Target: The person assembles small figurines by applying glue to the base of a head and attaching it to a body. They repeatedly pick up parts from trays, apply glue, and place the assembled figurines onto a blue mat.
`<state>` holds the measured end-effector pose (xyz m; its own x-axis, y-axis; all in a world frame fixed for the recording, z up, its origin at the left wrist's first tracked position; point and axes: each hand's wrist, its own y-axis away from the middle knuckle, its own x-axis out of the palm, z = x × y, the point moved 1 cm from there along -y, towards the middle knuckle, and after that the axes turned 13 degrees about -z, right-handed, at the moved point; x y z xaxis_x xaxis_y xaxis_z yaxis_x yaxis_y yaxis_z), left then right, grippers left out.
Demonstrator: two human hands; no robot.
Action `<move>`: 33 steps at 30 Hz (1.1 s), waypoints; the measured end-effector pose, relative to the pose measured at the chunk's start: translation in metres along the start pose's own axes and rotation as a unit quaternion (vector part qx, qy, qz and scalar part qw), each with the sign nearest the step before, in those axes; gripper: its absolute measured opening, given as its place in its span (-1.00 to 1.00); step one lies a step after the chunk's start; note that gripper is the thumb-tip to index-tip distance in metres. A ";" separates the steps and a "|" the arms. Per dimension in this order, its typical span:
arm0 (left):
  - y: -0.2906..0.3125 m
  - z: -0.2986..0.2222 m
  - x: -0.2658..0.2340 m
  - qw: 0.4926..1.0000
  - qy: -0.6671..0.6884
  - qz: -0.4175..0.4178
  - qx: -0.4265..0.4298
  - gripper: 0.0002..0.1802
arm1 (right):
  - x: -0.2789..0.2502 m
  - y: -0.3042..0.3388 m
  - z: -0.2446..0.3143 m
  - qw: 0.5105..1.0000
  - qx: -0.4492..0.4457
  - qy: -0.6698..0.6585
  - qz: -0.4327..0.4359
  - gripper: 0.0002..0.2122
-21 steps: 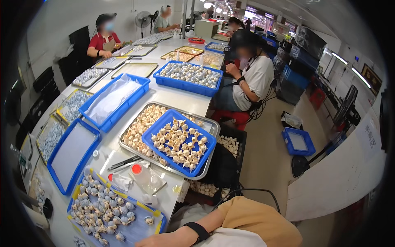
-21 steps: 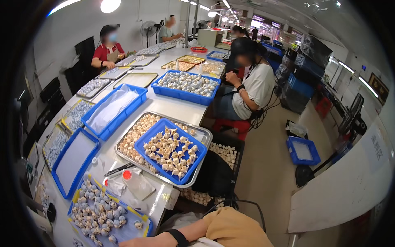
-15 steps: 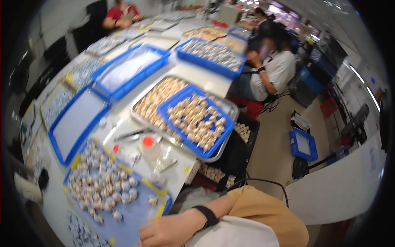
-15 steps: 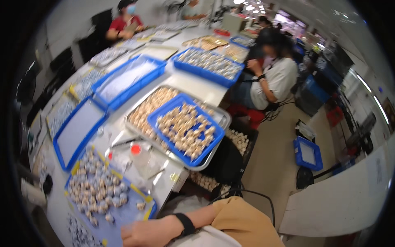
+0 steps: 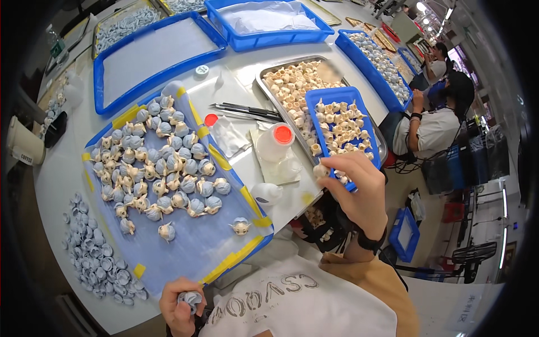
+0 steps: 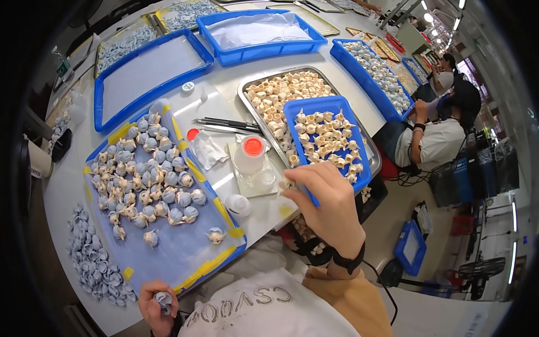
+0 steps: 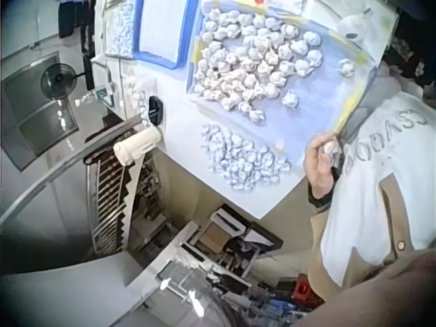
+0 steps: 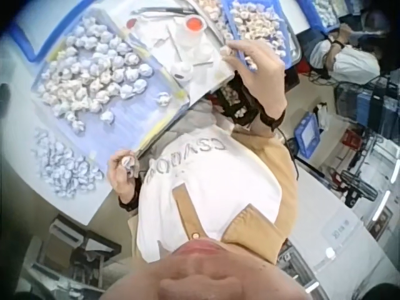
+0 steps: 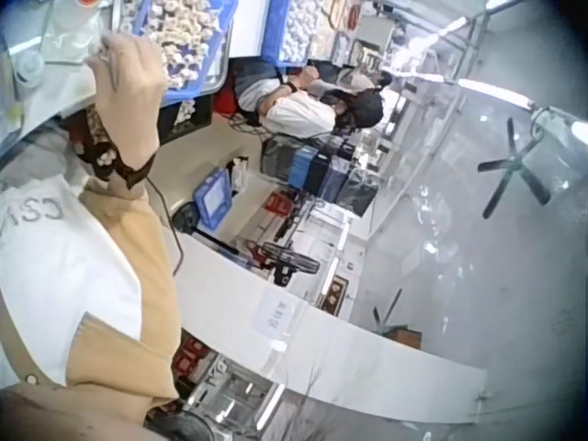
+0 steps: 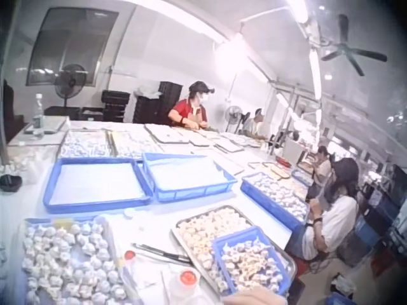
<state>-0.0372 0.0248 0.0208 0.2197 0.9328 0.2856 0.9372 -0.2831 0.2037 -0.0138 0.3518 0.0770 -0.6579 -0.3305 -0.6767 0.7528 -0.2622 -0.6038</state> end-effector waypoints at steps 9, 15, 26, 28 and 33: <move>-0.009 -0.003 0.001 0.992 -0.082 0.067 0.062 -0.56 | 0.025 -0.006 -0.019 0.996 -0.027 0.004 0.089 -0.80; -0.014 0.005 -0.006 0.981 -0.121 0.113 0.101 -0.49 | 0.029 -0.005 -0.021 0.994 -0.038 0.010 0.099 -0.80; -0.011 0.001 0.008 0.998 -0.056 0.013 0.002 -0.57 | 0.033 0.007 -0.029 0.998 0.021 -0.014 0.052 -0.78; -0.010 -0.001 0.012 0.999 -0.050 -0.009 -0.017 -0.59 | 0.035 0.012 -0.030 0.999 0.024 -0.020 0.037 -0.78; -0.014 0.002 0.012 1.000 -0.005 -0.005 -0.016 -0.56 | 0.033 0.018 -0.022 0.998 0.016 -0.048 -0.047 -0.75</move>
<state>-0.0474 0.0407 0.0195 0.2131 0.9380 0.2734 0.9302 -0.2804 0.2367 -0.0221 0.3564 0.0341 -0.7218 -0.3876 -0.5734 0.6891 -0.3250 -0.6477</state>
